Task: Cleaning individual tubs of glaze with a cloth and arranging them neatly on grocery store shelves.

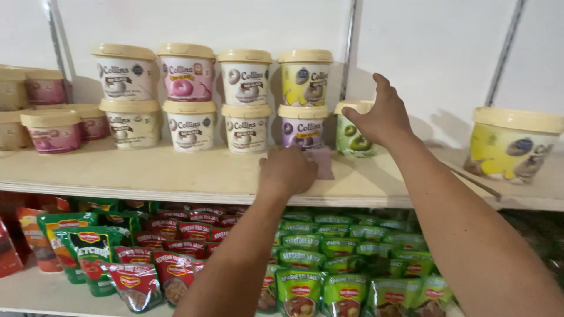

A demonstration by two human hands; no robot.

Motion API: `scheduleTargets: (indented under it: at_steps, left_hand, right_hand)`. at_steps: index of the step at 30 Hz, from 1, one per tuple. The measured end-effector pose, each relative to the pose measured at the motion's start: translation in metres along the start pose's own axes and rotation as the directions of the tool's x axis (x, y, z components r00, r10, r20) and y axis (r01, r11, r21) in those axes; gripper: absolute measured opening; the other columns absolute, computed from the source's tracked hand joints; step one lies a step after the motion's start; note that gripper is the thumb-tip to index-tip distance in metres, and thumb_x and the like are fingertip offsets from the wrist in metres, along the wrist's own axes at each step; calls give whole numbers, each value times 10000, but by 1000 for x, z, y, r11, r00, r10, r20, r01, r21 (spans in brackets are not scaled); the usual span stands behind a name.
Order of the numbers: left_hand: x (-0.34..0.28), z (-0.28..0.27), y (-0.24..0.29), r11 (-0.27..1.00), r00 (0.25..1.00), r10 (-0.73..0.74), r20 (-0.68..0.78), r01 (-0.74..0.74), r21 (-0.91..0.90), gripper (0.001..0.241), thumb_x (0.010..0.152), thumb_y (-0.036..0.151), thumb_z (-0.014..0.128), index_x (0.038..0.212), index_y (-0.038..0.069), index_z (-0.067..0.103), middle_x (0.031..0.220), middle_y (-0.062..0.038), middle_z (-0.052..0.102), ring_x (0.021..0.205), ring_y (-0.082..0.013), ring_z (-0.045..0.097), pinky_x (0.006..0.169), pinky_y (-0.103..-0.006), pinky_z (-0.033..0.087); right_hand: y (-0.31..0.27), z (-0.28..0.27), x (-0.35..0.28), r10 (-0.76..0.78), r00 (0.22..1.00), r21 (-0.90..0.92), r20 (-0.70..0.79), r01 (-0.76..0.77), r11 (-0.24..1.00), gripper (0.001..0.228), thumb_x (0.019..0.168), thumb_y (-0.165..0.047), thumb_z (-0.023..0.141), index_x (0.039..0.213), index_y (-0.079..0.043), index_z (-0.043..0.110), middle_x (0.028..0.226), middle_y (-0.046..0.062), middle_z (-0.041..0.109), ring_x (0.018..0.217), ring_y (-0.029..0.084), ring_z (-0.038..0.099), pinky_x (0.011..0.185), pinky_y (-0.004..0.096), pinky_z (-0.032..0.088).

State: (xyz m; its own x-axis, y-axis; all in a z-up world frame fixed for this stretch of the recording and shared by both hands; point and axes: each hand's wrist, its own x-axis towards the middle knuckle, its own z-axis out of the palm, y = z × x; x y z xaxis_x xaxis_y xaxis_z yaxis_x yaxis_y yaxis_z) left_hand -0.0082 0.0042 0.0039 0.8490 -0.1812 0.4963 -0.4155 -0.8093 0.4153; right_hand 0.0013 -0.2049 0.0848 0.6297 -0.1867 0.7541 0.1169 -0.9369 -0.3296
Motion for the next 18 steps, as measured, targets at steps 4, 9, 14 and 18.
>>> scheduleTargets:
  at_steps: [4, 9, 14, 18]
  left_hand:
    - [-2, -6, 3, 999, 999, 47, 20, -47, 15, 474, 867, 415, 601, 1116, 41, 751, 1157, -230, 719, 1121, -388, 686, 1011, -473, 521]
    - [20, 20, 9, 983, 984, 140, -107, -152, -103, 405, 871, 337, 642, 1074, 1, 743, 1086, -251, 719, 1044, -406, 691, 926, -490, 543]
    - [22, 64, 75, 868, 892, 364, -270, -430, -249, 358, 924, 254, 588, 1123, -7, 732, 1195, -283, 667, 1131, -443, 635, 1022, -470, 512]
    - [35, 121, 131, 737, 791, 536, -296, -609, -294, 565, 977, 239, 539, 1388, -143, 480, 1380, -324, 517, 1357, -500, 422, 1115, -480, 432]
  right_hand:
    - [41, -31, -24, -16, 997, -11, -77, 15, 1000, 973, 837, -432, 802, 1577, -63, 290, 1545, 224, 426, 1408, 369, 458, 1129, 445, 424]
    - [62, -78, -49, -96, 994, -137, -45, 89, 987, 905, 865, -418, 769, 1575, -99, 308, 1525, 189, 417, 1380, 371, 470, 1090, 465, 437]
    - [96, -114, -57, -173, 977, -230, -121, 142, 963, 846, 885, -391, 764, 1564, -106, 349, 1560, 188, 381, 1386, 375, 469, 1088, 470, 452]
    - [128, -135, -64, -189, 951, -375, -247, 86, 923, 960, 833, -443, 844, 1564, -87, 332, 1562, 261, 323, 1457, 415, 347, 1113, 506, 413]
